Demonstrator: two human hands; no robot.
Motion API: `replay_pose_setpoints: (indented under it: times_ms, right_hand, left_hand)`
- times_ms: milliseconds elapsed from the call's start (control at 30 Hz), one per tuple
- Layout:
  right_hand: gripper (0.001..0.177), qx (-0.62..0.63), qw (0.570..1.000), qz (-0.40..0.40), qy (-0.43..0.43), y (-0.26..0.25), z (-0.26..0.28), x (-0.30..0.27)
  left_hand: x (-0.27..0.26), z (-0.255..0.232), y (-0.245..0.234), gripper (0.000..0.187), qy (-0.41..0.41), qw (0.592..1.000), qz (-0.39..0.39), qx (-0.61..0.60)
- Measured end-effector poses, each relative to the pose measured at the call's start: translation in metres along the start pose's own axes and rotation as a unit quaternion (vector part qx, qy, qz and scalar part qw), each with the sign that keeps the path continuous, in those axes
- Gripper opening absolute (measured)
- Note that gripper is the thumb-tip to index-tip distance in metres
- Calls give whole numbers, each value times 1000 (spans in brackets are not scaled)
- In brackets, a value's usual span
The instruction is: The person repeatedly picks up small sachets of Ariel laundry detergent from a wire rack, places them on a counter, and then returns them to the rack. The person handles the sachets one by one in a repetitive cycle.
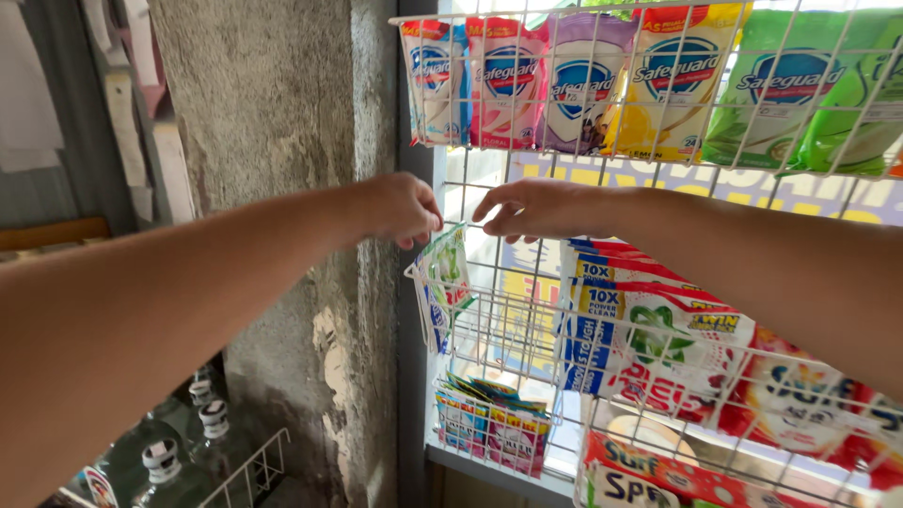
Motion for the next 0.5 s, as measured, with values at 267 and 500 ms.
replay_pose_setpoints:
  times_ms: [267, 500]
  right_hand:
    - [45, 100, 988, 18, 118, 34, 48, 0]
    - [50, 211, 950, -58, 224, 62, 90, 1]
  left_hand:
    - [-31, 33, -23, 20, 3, 999, -7, -34]
    - [-87, 120, -74, 20, 6, 996, 48, -76]
Point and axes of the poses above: each hand's wrist, its own x-axis towards the middle knuckle, its own y-axis out of the palm, z = x × y, the point moved 2 cm from there along x, towards the middle knuckle, and after that the axes turned 10 degrees about -z, right-handed, at the moved point
